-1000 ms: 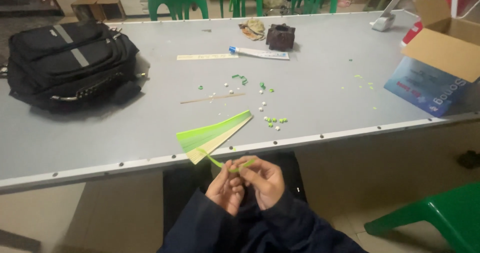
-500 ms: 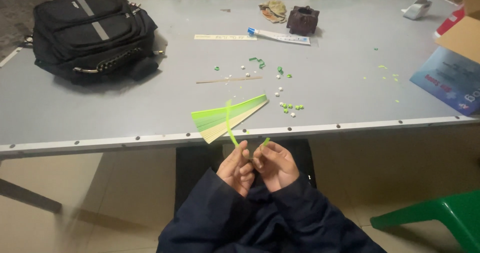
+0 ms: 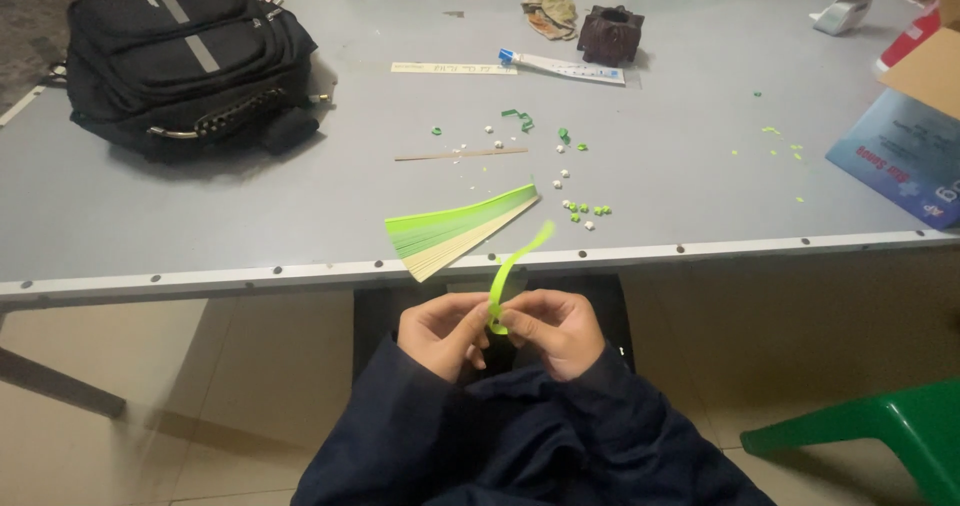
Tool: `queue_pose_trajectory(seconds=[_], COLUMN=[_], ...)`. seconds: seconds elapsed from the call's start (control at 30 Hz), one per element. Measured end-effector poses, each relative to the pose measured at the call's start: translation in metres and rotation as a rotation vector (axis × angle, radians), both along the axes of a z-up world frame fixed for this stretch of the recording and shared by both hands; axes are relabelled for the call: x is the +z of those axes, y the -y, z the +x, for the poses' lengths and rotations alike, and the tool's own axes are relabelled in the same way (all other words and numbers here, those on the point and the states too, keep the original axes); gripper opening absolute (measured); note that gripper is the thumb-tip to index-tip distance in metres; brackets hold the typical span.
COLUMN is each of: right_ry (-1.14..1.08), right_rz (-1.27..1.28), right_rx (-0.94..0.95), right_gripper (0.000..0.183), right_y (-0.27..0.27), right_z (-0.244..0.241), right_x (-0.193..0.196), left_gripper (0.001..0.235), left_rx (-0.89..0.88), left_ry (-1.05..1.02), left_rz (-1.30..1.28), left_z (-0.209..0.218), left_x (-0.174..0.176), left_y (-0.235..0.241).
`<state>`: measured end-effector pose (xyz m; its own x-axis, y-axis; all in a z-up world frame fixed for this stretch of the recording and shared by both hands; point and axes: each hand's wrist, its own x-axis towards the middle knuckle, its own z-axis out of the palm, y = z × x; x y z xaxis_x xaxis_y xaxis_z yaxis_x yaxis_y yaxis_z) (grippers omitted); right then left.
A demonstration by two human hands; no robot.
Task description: Rolling and folding thin strips of green paper and handling small beads to create decorative items.
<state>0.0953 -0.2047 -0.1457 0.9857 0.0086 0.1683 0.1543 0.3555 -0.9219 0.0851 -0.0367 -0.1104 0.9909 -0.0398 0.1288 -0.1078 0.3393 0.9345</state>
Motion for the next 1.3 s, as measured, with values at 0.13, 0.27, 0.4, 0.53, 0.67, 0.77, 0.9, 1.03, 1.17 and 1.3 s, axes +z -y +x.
queue_pose_trajectory(seconds=[0.13,0.27,0.4,0.53,0.67,0.77,0.9,1.03,1.17,1.3], right_ry=[-0.026,-0.145,-0.277,-0.317,-0.321,-0.302,-0.257,-0.221,-0.247,-0.245], right_rz=[0.006,0.039,0.006,0.052,-0.057,-0.089,-0.089,-0.082,-0.138,-0.080], right_rx=[-0.003,0.021,0.062,0.072,0.042,0.001,-0.086,-0.110,-0.072,-0.097], right_gripper=[0.024,0.036,0.047,0.052,0.032,0.030,0.030,0.030,0.031,0.031], right_y=[-0.002,-0.003,-0.005,-0.008,-0.003,0.002,-0.007,-0.011,-0.006,-0.015], right_z=[0.000,-0.002,-0.007,-0.005,0.009,0.017,0.006,0.002,0.008,-0.002], right_x=[0.002,0.010,0.028,0.022,-0.007,-0.026,-0.010,-0.002,-0.009,0.008], left_gripper=[0.018,0.015,0.015,0.015,0.015,0.016,0.016,0.021,0.027,0.018], left_rx=[0.030,0.043,0.026,0.009,-0.025,-0.043,-0.035,-0.061,-0.065,-0.039], left_ry=[0.048,0.064,0.135,0.150,0.215,0.232,0.224,0.155,0.176,0.122], left_rz=[0.078,0.182,0.246,0.278,0.286,0.271,0.320,0.278,0.277,0.312], left_z=[-0.009,-0.015,-0.015,-0.018,-0.015,-0.014,-0.007,-0.014,-0.011,-0.006], left_x=[0.012,0.025,0.026,0.035,0.031,0.027,0.016,0.024,0.022,0.013], left_y=[-0.004,-0.006,-0.009,-0.013,-0.018,-0.018,-0.021,-0.022,-0.021,-0.020])
